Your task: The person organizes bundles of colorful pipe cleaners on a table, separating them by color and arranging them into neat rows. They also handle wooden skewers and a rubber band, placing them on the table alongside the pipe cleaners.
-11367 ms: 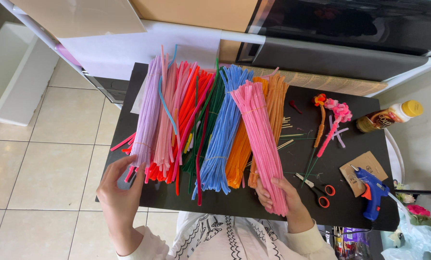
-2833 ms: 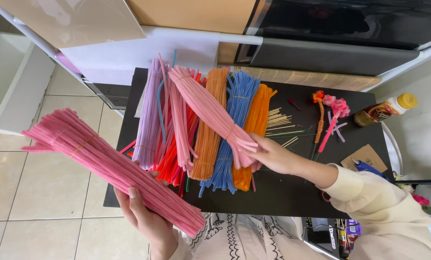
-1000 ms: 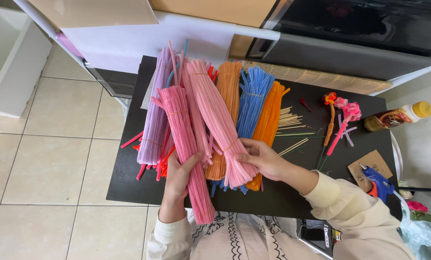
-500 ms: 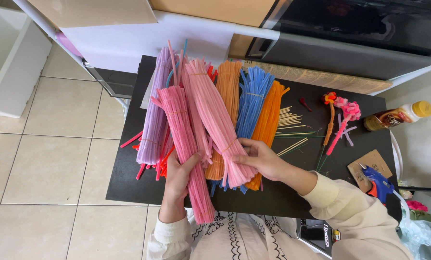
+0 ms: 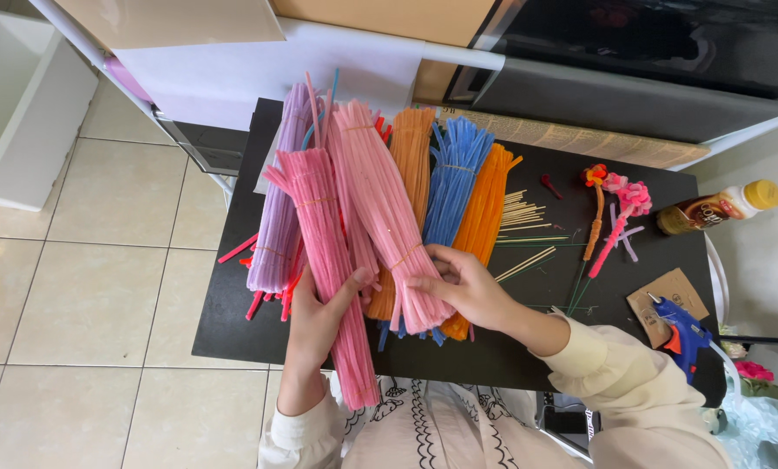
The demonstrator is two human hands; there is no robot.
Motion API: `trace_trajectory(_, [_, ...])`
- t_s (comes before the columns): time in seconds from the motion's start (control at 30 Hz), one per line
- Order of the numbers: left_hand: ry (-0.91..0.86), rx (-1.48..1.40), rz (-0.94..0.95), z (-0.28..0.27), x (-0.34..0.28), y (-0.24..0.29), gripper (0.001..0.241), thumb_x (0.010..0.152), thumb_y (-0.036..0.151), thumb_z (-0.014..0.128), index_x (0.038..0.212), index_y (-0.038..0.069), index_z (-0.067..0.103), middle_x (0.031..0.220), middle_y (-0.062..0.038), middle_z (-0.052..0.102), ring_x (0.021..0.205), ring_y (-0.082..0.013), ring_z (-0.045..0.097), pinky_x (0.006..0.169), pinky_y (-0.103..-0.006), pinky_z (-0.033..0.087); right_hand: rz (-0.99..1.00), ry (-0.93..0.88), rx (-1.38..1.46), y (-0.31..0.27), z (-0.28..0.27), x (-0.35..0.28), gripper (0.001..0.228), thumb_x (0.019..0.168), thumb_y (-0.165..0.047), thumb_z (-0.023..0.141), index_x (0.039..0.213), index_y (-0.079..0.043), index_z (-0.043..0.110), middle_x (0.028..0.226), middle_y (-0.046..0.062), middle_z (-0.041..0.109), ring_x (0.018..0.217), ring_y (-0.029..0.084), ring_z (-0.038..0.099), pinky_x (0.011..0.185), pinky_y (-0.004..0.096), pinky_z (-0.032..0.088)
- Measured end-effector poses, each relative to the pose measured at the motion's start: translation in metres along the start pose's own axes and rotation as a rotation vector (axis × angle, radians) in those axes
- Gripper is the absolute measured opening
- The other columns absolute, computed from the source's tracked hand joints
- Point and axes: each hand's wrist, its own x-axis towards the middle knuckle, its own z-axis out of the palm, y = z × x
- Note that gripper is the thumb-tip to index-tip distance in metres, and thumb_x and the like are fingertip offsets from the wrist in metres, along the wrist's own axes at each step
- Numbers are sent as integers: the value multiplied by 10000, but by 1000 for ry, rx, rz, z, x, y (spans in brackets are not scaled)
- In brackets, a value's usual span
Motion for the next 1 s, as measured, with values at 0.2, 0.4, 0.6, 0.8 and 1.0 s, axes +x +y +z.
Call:
trace_trajectory(0.2, [100, 99, 127, -8, -20, 24, 502, 773, 181, 651, 1176, -47, 458, 1038, -220, 644, 673, -269, 677, 538, -364, 565, -85, 50, 49, -12, 17, 6, 347, 805, -211, 660, 1100, -44, 586, 869, 148, 673, 796, 165, 620, 713, 334, 547])
trace_trajectory(0.4, [141, 40, 240, -29, -29, 29, 388, 832, 133, 537, 1189, 5, 455, 1078, -154, 611, 851, -267, 673, 497, -272, 558, 24, 20, 165, -18, 10, 7, 481, 809, -264, 550, 1225, -44, 447, 1055, 112, 617, 953, 195, 619, 813, 278, 527])
trace_trajectory(0.6, [113, 11, 180, -45, -24, 22, 440, 855, 250, 500, 1231, 31, 434, 995, -137, 631, 712, -233, 658, 468, -246, 503, 89, -179, -14, -20, -15, 0, 538, 853, -242, 473, 1352, -146, 295, 1029, 153, 613, 738, 218, 663, 577, 289, 593])
trace_trajectory(0.8, [-102, -286, 178, -39, -29, 28, 459, 915, 392, 379, 1163, 15, 465, 967, -107, 590, 649, -149, 570, 517, -240, 483, -229, -29, -453, -49, -28, -29, 289, 878, -197, 495, 1142, -81, 515, 1036, 63, 613, 867, 138, 628, 773, 251, 525])
trace_trajectory(1.0, [-159, -308, 267, 11, -31, 6, 529, 912, 346, 369, 1275, -20, 248, 976, -239, 470, 813, -296, 542, 742, -440, 431, -422, -22, -204, -59, -7, -69, 467, 804, -233, 579, 1201, -5, 488, 1044, 196, 587, 996, 323, 573, 823, 458, 493])
